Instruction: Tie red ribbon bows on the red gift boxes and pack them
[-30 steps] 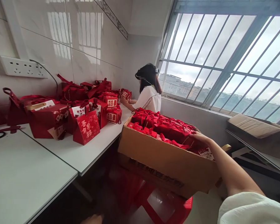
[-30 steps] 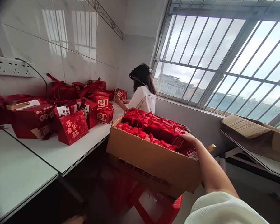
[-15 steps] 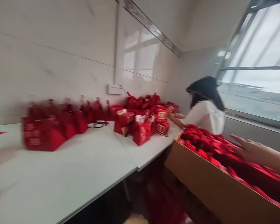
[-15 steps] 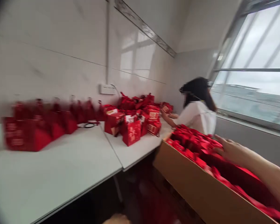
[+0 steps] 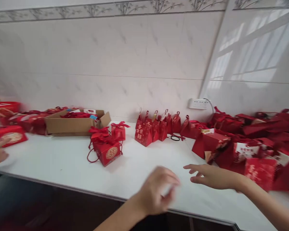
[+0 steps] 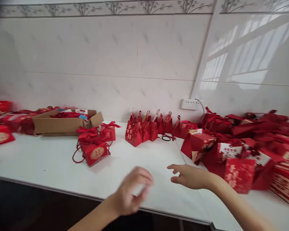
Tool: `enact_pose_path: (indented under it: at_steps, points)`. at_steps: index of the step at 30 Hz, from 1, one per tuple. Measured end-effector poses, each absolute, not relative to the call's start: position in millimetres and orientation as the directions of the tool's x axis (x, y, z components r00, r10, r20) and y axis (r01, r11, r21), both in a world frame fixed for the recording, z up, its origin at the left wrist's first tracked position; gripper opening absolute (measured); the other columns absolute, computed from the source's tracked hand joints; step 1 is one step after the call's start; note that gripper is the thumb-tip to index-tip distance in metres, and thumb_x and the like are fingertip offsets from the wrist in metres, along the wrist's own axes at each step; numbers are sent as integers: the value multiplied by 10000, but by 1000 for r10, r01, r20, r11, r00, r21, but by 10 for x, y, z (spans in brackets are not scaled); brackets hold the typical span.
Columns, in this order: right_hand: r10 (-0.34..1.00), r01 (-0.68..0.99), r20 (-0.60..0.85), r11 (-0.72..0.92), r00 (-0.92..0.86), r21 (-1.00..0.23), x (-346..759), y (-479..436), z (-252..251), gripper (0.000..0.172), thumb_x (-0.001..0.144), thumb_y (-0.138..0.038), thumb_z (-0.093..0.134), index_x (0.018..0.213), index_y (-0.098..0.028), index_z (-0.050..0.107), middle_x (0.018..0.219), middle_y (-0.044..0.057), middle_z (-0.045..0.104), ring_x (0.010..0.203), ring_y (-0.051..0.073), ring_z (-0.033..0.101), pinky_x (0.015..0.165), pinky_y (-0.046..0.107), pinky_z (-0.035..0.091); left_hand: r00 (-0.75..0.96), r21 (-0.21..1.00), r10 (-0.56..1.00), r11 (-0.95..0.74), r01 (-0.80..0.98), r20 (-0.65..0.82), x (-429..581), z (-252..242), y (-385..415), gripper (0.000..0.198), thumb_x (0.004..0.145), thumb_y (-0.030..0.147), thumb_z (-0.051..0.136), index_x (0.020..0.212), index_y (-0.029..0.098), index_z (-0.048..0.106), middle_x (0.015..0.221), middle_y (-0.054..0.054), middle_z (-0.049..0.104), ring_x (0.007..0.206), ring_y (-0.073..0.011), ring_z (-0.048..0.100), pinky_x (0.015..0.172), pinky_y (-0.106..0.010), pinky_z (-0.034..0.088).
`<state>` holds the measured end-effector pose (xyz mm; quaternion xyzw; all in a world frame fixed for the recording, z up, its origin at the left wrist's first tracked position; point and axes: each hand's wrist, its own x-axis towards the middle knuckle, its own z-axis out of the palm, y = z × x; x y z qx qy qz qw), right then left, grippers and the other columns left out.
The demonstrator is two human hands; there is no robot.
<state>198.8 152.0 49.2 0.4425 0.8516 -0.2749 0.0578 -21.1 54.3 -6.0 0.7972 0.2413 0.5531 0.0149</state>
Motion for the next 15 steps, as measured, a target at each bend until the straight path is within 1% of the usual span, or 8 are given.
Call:
enact_pose_path:
  at_steps: [2, 3, 5, 7, 8, 10, 12, 15]
  points:
    - [692, 689, -222, 524, -687, -500, 1698, 1735, 403, 448, 802, -371, 493, 1176, -159, 617, 1032, 123, 699, 932, 270, 654, 822, 370, 490, -63, 347, 392, -715, 606, 918, -720, -68, 547, 232, 803, 112, 515, 1014, 208, 520, 961, -70, 578, 943, -177, 568, 825, -298, 484]
    - [678, 632, -154, 546, -719, -549, 1544, 1829, 353, 379, 802, -340, 492, 1094, -154, 649, 935, 113, 714, 869, 257, 664, 783, 359, 495, -250, 431, 361, -614, 661, 898, -978, -103, 551, 238, 803, 150, 538, 1030, 210, 499, 1024, -80, 547, 980, -191, 551, 844, -322, 475]
    - [689, 549, -38, 542, -724, -637, 1243, 1985, 240, 289, 810, -298, 476, 982, -153, 658, 881, 99, 705, 815, 229, 666, 738, 334, 495, -574, 644, 302, -456, 614, 761, -1463, -183, 562, 318, 806, 256, 551, 1099, 216, 433, 1175, -103, 477, 1007, -201, 532, 873, -358, 459]
    - [708, 511, 17, 526, -706, -680, 986, 2095, 109, 261, 823, -283, 448, 937, -151, 642, 881, 99, 691, 801, 216, 663, 717, 326, 494, -764, 820, 302, -255, 512, 571, -1863, -231, 580, 392, 809, 330, 531, 1151, 228, 369, 1283, -114, 387, 1094, -218, 492, 935, -400, 428]
    - [716, 498, 34, 518, -697, -695, 884, 2130, 37, 263, 829, -284, 434, 937, -150, 633, 884, 100, 685, 786, 212, 662, 704, 327, 496, -777, 839, 316, -216, 500, 545, -2017, -239, 590, 414, 813, 356, 516, 1166, 219, 348, 1302, -131, 361, 1158, -242, 454, 970, -433, 401]
    - [735, 465, 82, 507, -674, -726, 743, 2161, -115, 267, 830, -294, 431, 958, -149, 615, 911, 106, 672, 771, 210, 653, 705, 340, 497, -760, 853, 394, -158, 498, 517, -2230, -239, 608, 488, 781, 414, 548, 1172, 201, 346, 1295, -149, 372, 1218, -284, 416, 996, -483, 378]
    - [753, 427, 144, 508, -642, -748, 680, 2149, -260, 256, 817, -301, 454, 961, -153, 604, 963, 115, 655, 803, 216, 638, 758, 363, 489, -715, 848, 483, -126, 515, 506, -2319, -243, 619, 611, 711, 451, 625, 1186, 183, 349, 1287, -164, 395, 1220, -316, 425, 995, -514, 379]
    - [773, 366, 215, 501, -597, -784, 684, 2088, -412, 232, 798, -327, 489, 929, -173, 602, 1022, 114, 634, 845, 221, 610, 808, 379, 471, -675, 836, 554, -71, 544, 486, -2256, -275, 617, 774, 635, 452, 699, 1243, 176, 308, 1300, -177, 392, 1221, -336, 432, 992, -534, 385]
